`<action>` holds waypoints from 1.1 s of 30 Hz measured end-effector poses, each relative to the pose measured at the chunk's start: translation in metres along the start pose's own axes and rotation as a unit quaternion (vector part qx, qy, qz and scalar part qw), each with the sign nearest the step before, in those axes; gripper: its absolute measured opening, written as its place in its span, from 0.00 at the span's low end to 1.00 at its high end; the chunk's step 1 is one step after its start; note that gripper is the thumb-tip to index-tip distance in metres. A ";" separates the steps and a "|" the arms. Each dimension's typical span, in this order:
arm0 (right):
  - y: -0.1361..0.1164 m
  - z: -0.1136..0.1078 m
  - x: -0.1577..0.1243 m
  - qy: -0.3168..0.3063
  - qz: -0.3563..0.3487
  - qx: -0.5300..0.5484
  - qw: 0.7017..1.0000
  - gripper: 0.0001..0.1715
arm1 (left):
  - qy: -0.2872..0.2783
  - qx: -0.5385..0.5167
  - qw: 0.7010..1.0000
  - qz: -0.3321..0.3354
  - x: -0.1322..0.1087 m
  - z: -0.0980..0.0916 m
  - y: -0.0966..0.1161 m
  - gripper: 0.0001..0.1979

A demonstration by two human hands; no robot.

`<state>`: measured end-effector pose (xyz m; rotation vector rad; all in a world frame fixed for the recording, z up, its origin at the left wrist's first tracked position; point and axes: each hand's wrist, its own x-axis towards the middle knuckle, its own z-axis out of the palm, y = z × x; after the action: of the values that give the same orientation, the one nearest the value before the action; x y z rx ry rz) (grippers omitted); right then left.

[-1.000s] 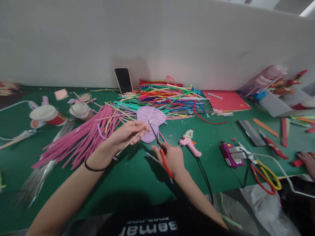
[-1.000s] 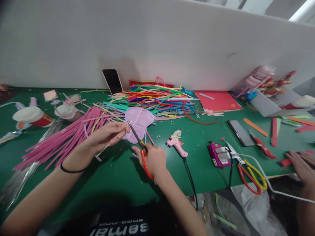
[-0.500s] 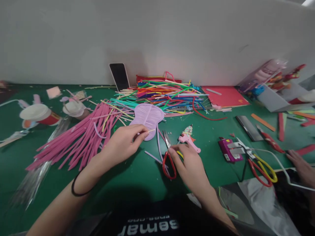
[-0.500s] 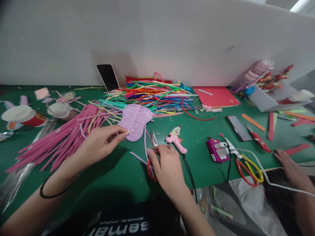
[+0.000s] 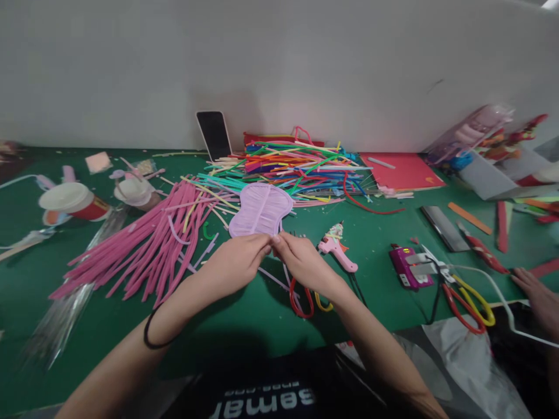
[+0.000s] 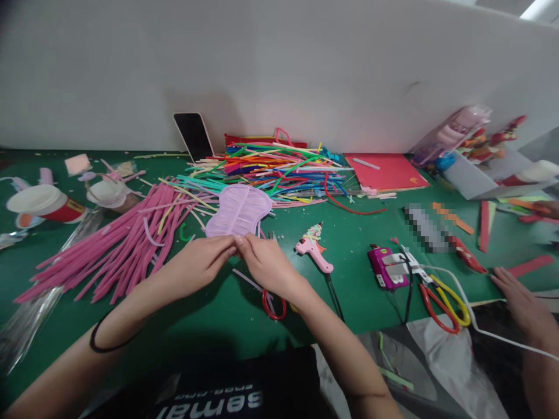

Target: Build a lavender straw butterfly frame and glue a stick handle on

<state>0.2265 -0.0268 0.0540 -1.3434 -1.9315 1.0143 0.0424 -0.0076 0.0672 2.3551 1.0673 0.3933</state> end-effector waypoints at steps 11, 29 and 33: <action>0.012 0.016 0.003 0.051 0.002 0.057 0.997 0.24 | 0.102 -0.073 0.992 0.012 -0.001 0.021 -0.007 0.14; 0.013 0.015 -0.010 0.091 0.032 0.008 0.995 0.11 | 0.162 -0.145 0.976 -0.033 -0.011 -0.002 -0.010 0.11; 0.001 0.008 -0.010 0.130 0.055 0.205 0.968 0.11 | 0.166 -0.172 0.971 0.004 -0.013 -0.003 -0.006 0.09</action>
<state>0.2237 -0.0384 0.0482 -1.2774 -1.3751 1.1517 0.0294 -0.0133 0.0658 2.0264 1.0366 0.9243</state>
